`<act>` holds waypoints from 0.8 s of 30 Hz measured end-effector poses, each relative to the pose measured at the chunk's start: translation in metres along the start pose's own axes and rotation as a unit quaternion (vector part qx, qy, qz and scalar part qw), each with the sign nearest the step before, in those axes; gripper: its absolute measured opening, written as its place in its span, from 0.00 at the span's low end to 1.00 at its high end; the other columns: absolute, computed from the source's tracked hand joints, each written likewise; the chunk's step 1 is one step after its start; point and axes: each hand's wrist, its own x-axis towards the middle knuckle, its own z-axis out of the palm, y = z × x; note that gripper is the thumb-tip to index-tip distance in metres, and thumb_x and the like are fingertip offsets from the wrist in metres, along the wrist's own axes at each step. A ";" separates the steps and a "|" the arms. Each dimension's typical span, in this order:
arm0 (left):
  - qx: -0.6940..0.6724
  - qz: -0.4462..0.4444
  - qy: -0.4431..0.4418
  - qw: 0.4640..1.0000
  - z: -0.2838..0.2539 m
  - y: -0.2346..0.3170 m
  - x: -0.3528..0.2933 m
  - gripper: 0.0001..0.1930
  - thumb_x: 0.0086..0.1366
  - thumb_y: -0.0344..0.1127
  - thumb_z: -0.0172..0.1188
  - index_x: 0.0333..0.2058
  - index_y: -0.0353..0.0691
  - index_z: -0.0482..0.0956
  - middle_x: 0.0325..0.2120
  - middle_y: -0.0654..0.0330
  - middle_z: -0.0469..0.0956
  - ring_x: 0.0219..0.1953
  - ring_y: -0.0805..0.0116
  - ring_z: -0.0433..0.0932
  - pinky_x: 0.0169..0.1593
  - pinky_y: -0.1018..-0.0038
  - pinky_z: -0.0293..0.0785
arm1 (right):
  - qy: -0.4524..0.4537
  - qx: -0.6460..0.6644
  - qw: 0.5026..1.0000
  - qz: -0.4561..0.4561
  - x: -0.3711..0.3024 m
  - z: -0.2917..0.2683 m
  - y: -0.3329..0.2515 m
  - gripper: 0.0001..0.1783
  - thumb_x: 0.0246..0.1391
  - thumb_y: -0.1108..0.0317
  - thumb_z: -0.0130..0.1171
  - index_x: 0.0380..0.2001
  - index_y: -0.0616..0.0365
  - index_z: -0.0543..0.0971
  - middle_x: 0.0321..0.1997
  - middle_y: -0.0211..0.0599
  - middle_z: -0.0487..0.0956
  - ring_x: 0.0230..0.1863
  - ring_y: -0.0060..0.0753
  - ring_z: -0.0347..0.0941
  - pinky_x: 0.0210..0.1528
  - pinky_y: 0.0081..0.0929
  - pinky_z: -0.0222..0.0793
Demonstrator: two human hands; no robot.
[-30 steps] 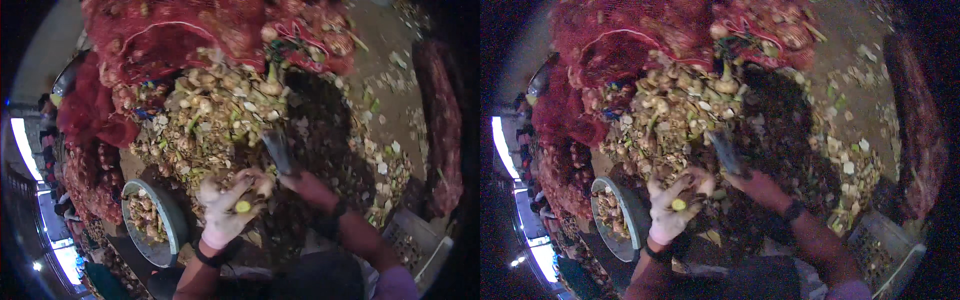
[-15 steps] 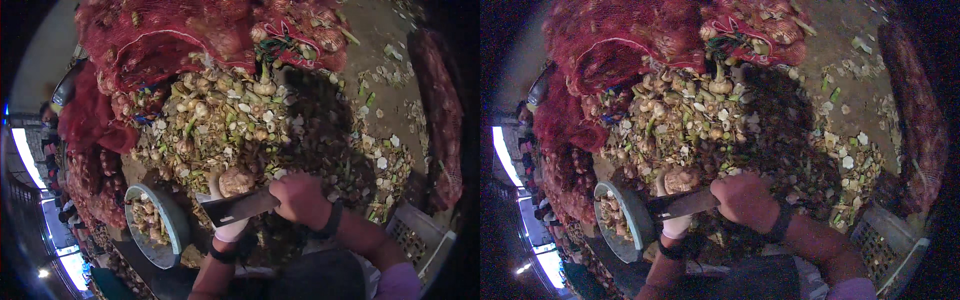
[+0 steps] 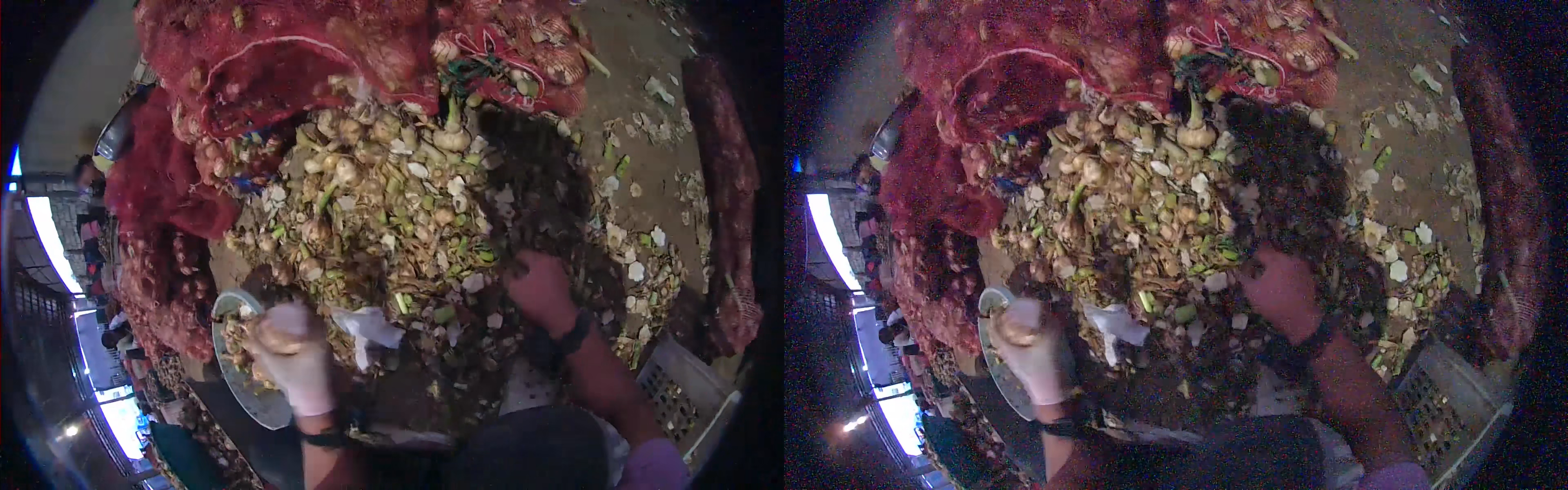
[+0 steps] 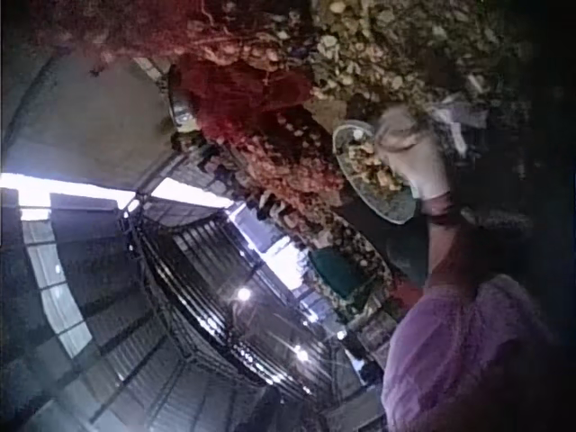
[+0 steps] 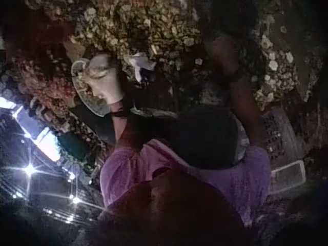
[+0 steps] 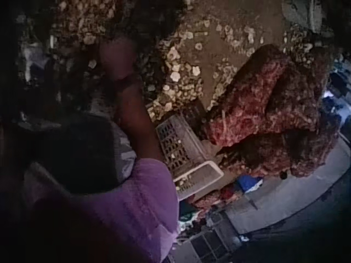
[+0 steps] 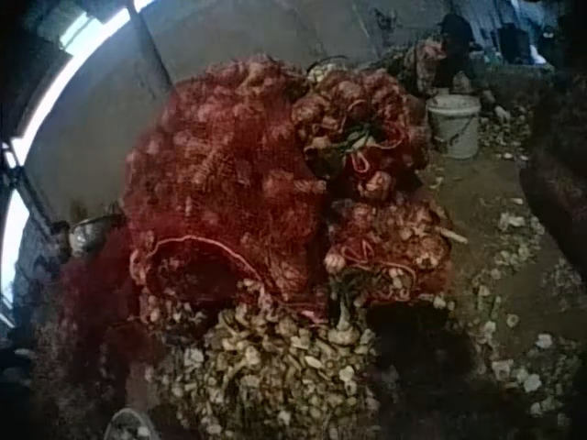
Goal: The person trims garlic bulbs one at a time with a cleaver, tossing the trimmed bulbs into a plastic basin and the discarded stems onto the ground. After filling the basin, the person moves it aside and continues trimming more garlic bulbs.
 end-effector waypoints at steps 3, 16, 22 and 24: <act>0.242 -0.111 0.076 0.961 -0.038 -0.062 0.020 0.35 0.39 0.42 0.70 0.47 0.34 0.69 0.41 0.50 0.72 0.44 0.51 0.71 0.48 0.59 0.67 | -0.067 0.036 0.996 -0.039 0.003 0.009 -0.014 0.17 0.43 0.59 0.60 0.36 0.57 0.79 0.33 0.48 0.79 0.38 0.50 0.75 0.43 0.39 0.71; 0.085 -0.130 -0.196 0.968 0.209 -0.122 0.112 0.26 0.53 0.47 0.56 0.46 0.34 0.72 0.35 0.39 0.75 0.37 0.43 0.74 0.42 0.57 0.70 | -0.098 0.146 0.985 0.000 -0.021 0.015 -0.014 0.17 0.42 0.61 0.58 0.37 0.57 0.79 0.29 0.48 0.79 0.32 0.49 0.76 0.37 0.38 0.72; -0.035 -0.035 -0.273 0.961 0.107 0.036 0.013 0.12 0.51 0.40 0.59 0.29 0.36 0.78 0.23 0.46 0.76 0.30 0.47 0.76 0.35 0.60 0.71 | -0.065 0.018 0.972 -0.225 -0.024 0.013 -0.038 0.10 0.41 0.65 0.57 0.28 0.58 0.76 0.28 0.47 0.76 0.30 0.50 0.73 0.33 0.38 0.69; -0.064 0.189 -0.208 0.958 0.082 0.045 -0.007 0.12 0.48 0.33 0.59 0.33 0.36 0.78 0.23 0.51 0.75 0.29 0.51 0.76 0.32 0.64 0.72 | -0.086 0.006 0.960 -0.265 -0.027 0.007 -0.061 0.11 0.40 0.65 0.57 0.30 0.57 0.76 0.28 0.47 0.76 0.31 0.51 0.73 0.33 0.38 0.70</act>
